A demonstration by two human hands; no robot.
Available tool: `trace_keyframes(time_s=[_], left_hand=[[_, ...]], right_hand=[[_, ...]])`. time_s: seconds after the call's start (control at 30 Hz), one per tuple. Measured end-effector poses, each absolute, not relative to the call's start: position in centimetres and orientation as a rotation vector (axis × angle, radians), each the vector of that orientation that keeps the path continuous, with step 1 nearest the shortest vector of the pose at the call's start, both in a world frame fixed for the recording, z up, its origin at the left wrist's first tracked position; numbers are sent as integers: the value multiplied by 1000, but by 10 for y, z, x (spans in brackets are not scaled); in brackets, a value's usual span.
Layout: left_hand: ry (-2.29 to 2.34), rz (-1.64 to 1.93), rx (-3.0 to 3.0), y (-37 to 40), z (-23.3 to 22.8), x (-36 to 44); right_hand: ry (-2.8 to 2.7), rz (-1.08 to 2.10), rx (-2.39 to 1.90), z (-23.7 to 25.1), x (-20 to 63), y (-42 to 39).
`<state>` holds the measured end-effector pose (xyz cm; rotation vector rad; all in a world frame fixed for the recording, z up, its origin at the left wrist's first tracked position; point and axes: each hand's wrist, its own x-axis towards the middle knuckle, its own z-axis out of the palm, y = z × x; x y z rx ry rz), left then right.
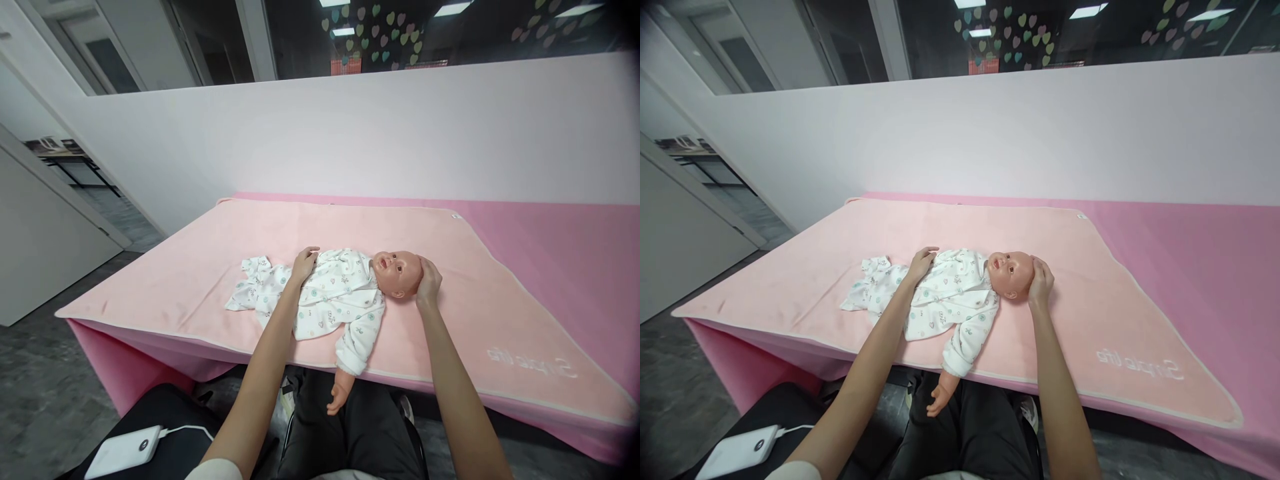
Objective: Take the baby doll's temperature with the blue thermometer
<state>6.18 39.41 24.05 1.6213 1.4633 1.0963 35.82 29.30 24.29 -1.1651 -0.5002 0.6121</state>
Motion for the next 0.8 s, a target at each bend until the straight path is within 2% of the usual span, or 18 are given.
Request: trace_keyframes(time_s=[0.8], left_hand=[[1465, 1093, 1644, 394, 241, 61]], right_hand=[[-498, 635, -1161, 244, 357, 291]])
